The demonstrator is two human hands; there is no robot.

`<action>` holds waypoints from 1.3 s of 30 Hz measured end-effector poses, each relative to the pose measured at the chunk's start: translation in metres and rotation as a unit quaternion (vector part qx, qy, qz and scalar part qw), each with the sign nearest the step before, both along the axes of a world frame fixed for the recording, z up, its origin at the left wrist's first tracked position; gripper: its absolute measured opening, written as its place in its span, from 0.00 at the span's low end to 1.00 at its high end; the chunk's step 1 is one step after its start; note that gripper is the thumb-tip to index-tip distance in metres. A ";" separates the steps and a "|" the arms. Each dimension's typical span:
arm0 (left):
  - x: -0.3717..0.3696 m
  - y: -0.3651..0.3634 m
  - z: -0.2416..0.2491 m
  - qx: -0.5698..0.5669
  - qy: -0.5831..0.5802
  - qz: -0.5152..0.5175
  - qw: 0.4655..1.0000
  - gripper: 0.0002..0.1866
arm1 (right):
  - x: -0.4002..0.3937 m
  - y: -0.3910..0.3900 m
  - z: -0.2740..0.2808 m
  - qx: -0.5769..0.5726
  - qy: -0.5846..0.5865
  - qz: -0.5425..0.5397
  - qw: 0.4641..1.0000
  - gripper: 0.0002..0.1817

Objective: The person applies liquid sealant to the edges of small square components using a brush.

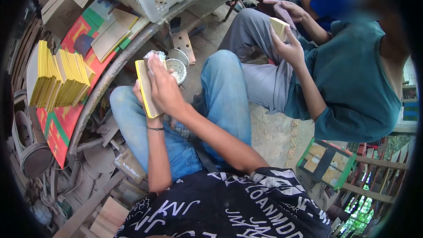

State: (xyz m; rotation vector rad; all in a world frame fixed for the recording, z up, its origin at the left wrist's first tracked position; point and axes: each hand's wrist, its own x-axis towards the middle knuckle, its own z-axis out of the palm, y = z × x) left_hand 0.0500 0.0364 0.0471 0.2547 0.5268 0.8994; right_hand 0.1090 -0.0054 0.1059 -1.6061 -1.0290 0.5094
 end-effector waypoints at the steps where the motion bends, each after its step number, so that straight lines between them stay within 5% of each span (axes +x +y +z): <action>1: -0.004 0.002 0.000 0.066 0.004 -0.033 0.997 0.36 | -0.011 -0.009 -0.007 0.028 -0.033 0.005 0.999 0.21; 3: -0.008 0.007 0.000 0.199 0.009 -0.093 0.976 0.37 | -0.019 -0.016 -0.015 0.136 -0.214 -0.021 0.967 0.22; 6: -0.005 -0.004 -0.002 0.176 -0.036 -0.108 0.978 0.38 | -0.003 -0.009 -0.015 0.045 -0.077 -0.040 0.995 0.22; 8: -0.005 -0.010 -0.004 0.113 0.062 -0.055 0.990 0.38 | 0.010 0.000 -0.015 0.028 -0.079 -0.042 0.996 0.22; 10: -0.006 -0.007 -0.006 0.084 -0.039 -0.057 0.994 0.37 | 0.003 0.001 -0.011 0.061 -0.136 -0.054 0.987 0.22; 11: -0.006 0.000 -0.005 0.196 -0.047 -0.099 0.974 0.37 | -0.010 -0.012 -0.006 0.048 -0.054 -0.032 0.997 0.22; 12: -0.008 0.002 0.001 0.159 0.014 -0.082 0.984 0.37 | -0.019 -0.020 -0.007 0.057 -0.086 -0.007 0.995 0.21; 15: -0.005 0.004 -0.011 0.191 -0.064 -0.129 0.971 0.37 | -0.008 -0.013 -0.019 0.071 -0.116 -0.037 0.990 0.22; 17: 0.001 -0.004 -0.006 0.007 -0.067 -0.005 0.998 0.38 | 0.015 0.005 -0.016 0.023 -0.084 -0.041 0.995 0.22; 20: 0.000 -0.001 -0.002 0.164 -0.030 -0.073 0.983 0.39 | -0.011 -0.011 -0.011 0.009 -0.055 -0.046 0.997 0.23; 21: -0.008 0.015 -0.005 0.200 -0.015 -0.150 0.968 0.40 | -0.022 -0.016 -0.013 0.079 -0.135 -0.056 0.986 0.22; 22: -0.003 0.007 -0.006 0.192 -0.023 -0.082 0.978 0.40 | -0.024 -0.022 -0.016 0.089 -0.190 -0.041 0.977 0.22; 24: -0.007 0.008 -0.033 0.161 -0.026 -0.101 0.981 0.40 | -0.012 -0.014 -0.020 0.072 -0.114 -0.064 0.989 0.22; 26: 0.002 -0.007 -0.001 0.117 0.048 -0.030 0.992 0.41 | 0.015 0.003 -0.008 -0.006 -0.070 -0.053 0.996 0.22; 32: -0.006 0.003 -0.004 0.226 -0.003 -0.115 0.967 0.42 | -0.021 -0.019 -0.016 0.107 -0.177 -0.062 0.976 0.20; 35: 0.002 -0.014 0.018 0.107 0.044 -0.010 0.993 0.42 | 0.018 0.005 -0.009 0.020 -0.079 -0.048 0.996 0.22; 39: -0.007 0.008 -0.002 0.226 -0.077 -0.158 0.958 0.41 | -0.021 -0.019 0.009 0.098 -0.079 -0.049 0.991 0.22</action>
